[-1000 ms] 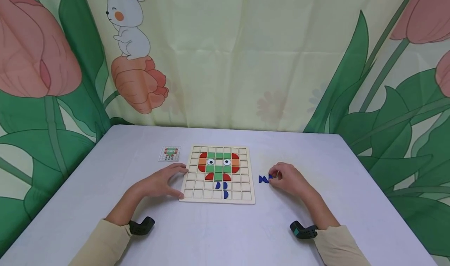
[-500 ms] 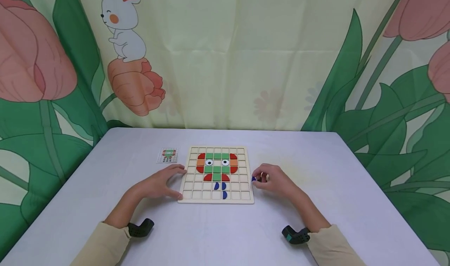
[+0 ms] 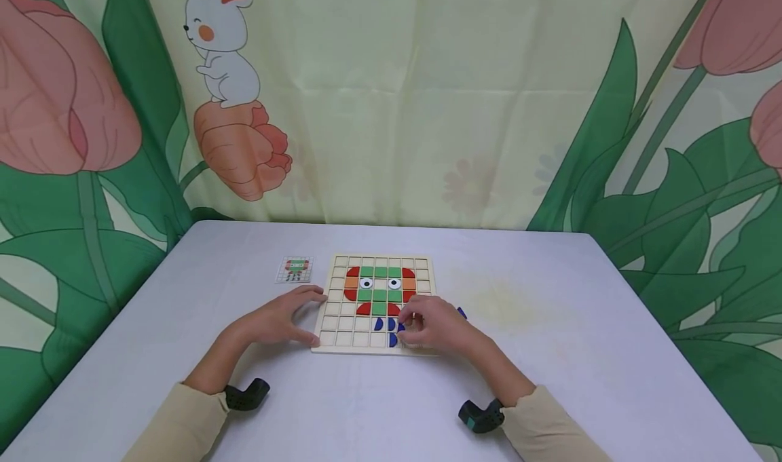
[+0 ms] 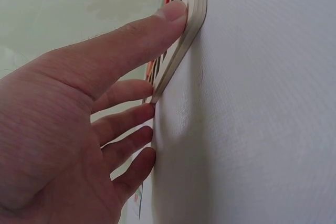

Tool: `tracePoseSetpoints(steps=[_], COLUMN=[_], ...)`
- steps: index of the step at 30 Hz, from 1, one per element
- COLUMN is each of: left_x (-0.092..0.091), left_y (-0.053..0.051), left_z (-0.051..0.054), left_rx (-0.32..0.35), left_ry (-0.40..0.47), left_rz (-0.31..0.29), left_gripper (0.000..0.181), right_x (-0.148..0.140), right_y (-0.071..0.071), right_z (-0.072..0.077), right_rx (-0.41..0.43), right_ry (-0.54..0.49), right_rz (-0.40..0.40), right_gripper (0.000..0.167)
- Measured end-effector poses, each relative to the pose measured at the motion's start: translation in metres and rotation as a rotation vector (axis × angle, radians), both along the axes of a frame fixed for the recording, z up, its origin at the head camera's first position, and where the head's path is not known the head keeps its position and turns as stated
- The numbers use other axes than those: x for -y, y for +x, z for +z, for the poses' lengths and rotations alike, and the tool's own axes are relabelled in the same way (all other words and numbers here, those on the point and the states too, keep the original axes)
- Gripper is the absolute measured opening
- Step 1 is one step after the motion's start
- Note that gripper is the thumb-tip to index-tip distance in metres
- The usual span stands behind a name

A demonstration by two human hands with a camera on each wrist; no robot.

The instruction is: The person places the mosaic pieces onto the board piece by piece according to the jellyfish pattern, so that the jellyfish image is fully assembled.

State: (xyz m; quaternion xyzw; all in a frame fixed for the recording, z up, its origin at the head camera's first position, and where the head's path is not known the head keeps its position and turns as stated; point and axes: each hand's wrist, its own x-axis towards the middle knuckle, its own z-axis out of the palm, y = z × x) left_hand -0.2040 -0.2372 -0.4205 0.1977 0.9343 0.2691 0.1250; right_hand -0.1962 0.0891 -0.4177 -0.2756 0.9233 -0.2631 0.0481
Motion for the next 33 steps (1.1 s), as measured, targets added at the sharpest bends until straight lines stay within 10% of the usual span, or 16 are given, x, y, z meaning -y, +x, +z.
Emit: tracePoseSetpoints(steps=[17,33], left_x=[-0.001,-0.002], left_y=[0.002,0.002], left_z=[0.002,0.002], left_rx=[0.004,0.012], left_ry=[0.008,0.006], left_rz=[-0.003,0.005], left_gripper=[0.082,0.083], right_x=[0.031,0.013], right_y=[0.008,-0.001], right_z=[-0.001,-0.002], right_rx=[-0.090,0.004], right_ry=[0.083,-0.016], right_rz=[0.082,0.014], right_gripper=[0.019,0.022])
